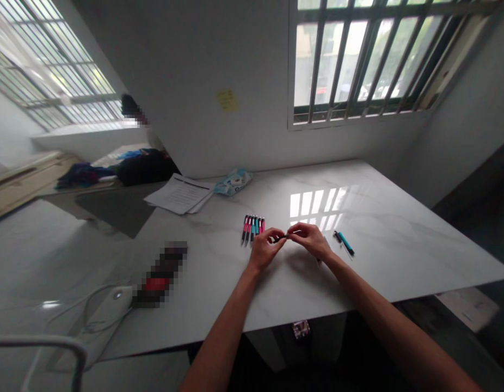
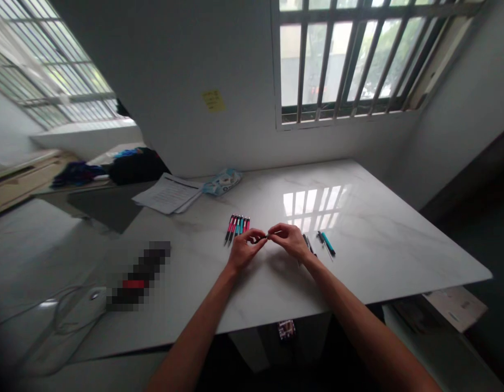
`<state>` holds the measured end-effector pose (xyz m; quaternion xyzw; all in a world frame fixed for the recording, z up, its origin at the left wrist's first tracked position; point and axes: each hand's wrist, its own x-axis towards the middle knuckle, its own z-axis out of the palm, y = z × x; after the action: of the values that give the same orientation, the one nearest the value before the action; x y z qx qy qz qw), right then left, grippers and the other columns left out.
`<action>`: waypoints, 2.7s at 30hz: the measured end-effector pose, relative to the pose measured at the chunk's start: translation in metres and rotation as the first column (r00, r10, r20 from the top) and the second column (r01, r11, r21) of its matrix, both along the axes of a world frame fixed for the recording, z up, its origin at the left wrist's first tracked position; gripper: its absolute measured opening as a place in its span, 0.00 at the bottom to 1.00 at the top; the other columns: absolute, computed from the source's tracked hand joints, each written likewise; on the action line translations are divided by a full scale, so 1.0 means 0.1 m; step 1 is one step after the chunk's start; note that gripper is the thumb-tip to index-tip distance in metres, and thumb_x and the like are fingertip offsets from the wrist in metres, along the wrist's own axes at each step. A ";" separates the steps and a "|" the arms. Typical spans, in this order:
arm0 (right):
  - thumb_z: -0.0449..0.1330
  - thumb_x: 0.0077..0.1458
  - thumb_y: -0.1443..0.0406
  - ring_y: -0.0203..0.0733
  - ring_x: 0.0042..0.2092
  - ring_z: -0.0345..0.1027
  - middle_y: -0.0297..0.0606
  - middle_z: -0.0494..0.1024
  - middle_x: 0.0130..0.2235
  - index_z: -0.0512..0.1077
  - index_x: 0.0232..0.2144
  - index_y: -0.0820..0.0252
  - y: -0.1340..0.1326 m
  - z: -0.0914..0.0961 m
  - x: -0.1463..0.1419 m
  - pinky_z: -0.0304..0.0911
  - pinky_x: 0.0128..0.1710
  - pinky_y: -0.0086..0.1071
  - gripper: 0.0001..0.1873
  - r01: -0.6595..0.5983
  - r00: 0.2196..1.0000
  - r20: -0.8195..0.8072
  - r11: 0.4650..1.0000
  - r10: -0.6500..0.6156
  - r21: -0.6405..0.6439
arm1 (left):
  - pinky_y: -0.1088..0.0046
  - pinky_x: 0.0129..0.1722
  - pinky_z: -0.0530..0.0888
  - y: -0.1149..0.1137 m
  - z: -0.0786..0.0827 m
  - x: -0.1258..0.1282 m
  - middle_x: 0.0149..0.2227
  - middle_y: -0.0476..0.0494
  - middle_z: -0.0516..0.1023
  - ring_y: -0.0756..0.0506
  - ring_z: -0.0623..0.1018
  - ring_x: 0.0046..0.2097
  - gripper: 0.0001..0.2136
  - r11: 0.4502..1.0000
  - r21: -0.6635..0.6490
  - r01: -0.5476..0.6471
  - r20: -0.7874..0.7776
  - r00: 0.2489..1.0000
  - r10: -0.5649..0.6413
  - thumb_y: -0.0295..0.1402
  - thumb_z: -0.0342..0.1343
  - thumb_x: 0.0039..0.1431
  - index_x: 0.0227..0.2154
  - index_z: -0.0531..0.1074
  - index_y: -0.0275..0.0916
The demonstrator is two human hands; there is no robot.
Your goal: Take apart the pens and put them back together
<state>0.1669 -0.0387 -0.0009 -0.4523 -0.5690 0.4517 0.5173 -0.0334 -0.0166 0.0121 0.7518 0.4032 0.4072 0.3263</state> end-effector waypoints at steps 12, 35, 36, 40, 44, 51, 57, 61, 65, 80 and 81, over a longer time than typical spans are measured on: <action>0.75 0.46 0.51 0.47 0.40 0.82 0.42 0.85 0.37 0.82 0.38 0.60 0.00 0.01 0.02 0.77 0.45 0.40 0.22 -0.011 0.994 -0.105 0.999 0.006 -0.047 | 0.70 0.36 0.71 -0.01 0.04 0.01 0.36 0.47 0.84 0.48 0.79 0.35 0.06 1.000 -0.014 -0.009 0.025 1.000 0.010 0.37 0.65 0.58 0.36 0.80 0.41; 0.59 0.66 0.56 0.37 0.28 0.72 0.35 0.80 0.27 0.79 0.31 0.58 -0.05 0.05 0.06 0.61 0.32 0.28 0.16 0.015 0.866 0.492 0.987 -0.093 0.162 | 0.70 0.37 0.73 -0.03 0.02 0.03 0.36 0.46 0.84 0.46 0.80 0.38 0.03 0.991 0.131 0.038 -0.061 0.998 -0.030 0.32 0.64 0.60 0.36 0.79 0.41; 0.58 0.67 0.56 0.37 0.28 0.72 0.35 0.80 0.26 0.79 0.30 0.58 -0.05 0.04 0.06 0.61 0.32 0.29 0.17 0.009 0.855 0.510 0.987 -0.090 0.160 | 0.70 0.37 0.73 -0.04 0.02 0.04 0.36 0.46 0.84 0.46 0.80 0.38 0.03 0.990 0.133 0.040 -0.054 0.998 -0.033 0.32 0.64 0.60 0.36 0.79 0.41; 0.54 0.69 0.56 0.38 0.29 0.72 0.36 0.80 0.28 0.78 0.30 0.58 -0.06 0.06 0.06 0.61 0.33 0.29 0.21 -0.026 0.851 0.520 0.982 -0.077 0.187 | 0.70 0.38 0.74 -0.05 0.01 0.06 0.37 0.46 0.84 0.46 0.81 0.38 0.04 0.993 0.114 0.037 -0.036 0.999 -0.033 0.32 0.64 0.59 0.36 0.79 0.41; 0.59 0.66 0.54 0.40 0.34 0.74 0.37 0.83 0.35 0.79 0.38 0.57 -0.10 0.12 0.06 0.64 0.36 0.30 0.15 -0.062 0.897 0.440 0.970 -0.050 0.237 | 0.70 0.40 0.75 -0.04 0.00 0.05 0.38 0.45 0.84 0.46 0.81 0.40 0.05 0.997 0.068 0.033 -0.019 0.999 -0.032 0.34 0.63 0.60 0.37 0.79 0.40; 0.58 0.66 0.52 0.39 0.29 0.69 0.36 0.80 0.29 0.77 0.34 0.57 -0.11 0.13 0.07 0.62 0.32 0.31 0.17 -0.033 0.877 0.475 0.978 -0.071 0.206 | 0.68 0.39 0.74 -0.04 0.03 0.04 0.37 0.44 0.85 0.45 0.81 0.39 0.08 0.999 0.034 0.035 0.008 0.999 -0.035 0.39 0.65 0.59 0.37 0.80 0.40; 0.57 0.67 0.53 0.40 0.31 0.70 0.36 0.79 0.30 0.77 0.34 0.57 -0.10 0.07 0.09 0.63 0.34 0.32 0.16 -0.027 0.877 0.472 0.973 -0.087 0.230 | 0.70 0.38 0.72 -0.05 0.01 0.03 0.37 0.45 0.85 0.46 0.80 0.38 0.07 0.998 0.009 0.056 0.008 0.998 -0.056 0.37 0.66 0.58 0.37 0.82 0.40; 0.57 0.67 0.53 0.41 0.32 0.72 0.37 0.81 0.32 0.78 0.38 0.57 -0.11 0.06 0.08 0.63 0.34 0.32 0.16 -0.067 0.891 0.453 0.974 -0.039 0.215 | 0.70 0.37 0.71 -0.06 0.00 0.03 0.38 0.44 0.85 0.46 0.80 0.38 0.08 0.999 -0.013 0.050 0.041 0.998 -0.049 0.38 0.66 0.58 0.37 0.82 0.40; 0.58 0.66 0.52 0.39 0.30 0.70 0.36 0.80 0.30 0.77 0.36 0.58 -0.13 0.07 0.07 0.62 0.32 0.31 0.17 -0.079 0.889 0.457 0.973 -0.029 0.216 | 0.70 0.37 0.71 -0.07 0.00 0.03 0.37 0.45 0.85 0.47 0.80 0.37 0.09 0.998 -0.035 0.056 0.054 0.997 -0.054 0.39 0.66 0.59 0.36 0.82 0.40; 0.54 0.68 0.53 0.39 0.28 0.68 0.34 0.77 0.25 0.77 0.30 0.57 -0.14 0.13 0.06 0.59 0.31 0.30 0.20 -0.081 0.852 0.523 0.977 -0.033 0.195 | 0.68 0.39 0.75 -0.05 0.02 0.04 0.36 0.41 0.85 0.45 0.81 0.37 0.17 0.985 -0.136 0.108 0.156 0.984 -0.086 0.48 0.68 0.55 0.35 0.82 0.38; 0.53 0.69 0.54 0.39 0.28 0.69 0.34 0.77 0.25 0.76 0.29 0.57 -0.15 0.15 0.04 0.59 0.32 0.31 0.21 -0.076 0.854 0.519 0.978 -0.037 0.196 | 0.68 0.40 0.76 -0.04 0.01 0.05 0.36 0.41 0.85 0.45 0.81 0.37 0.18 0.979 -0.169 0.114 0.209 0.975 -0.077 0.49 0.69 0.53 0.36 0.81 0.37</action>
<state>0.1709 -0.0540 0.0142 -0.4946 -0.7363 0.2558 0.3845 -0.0286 -0.0206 0.0134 0.6927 0.3663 0.4269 0.4513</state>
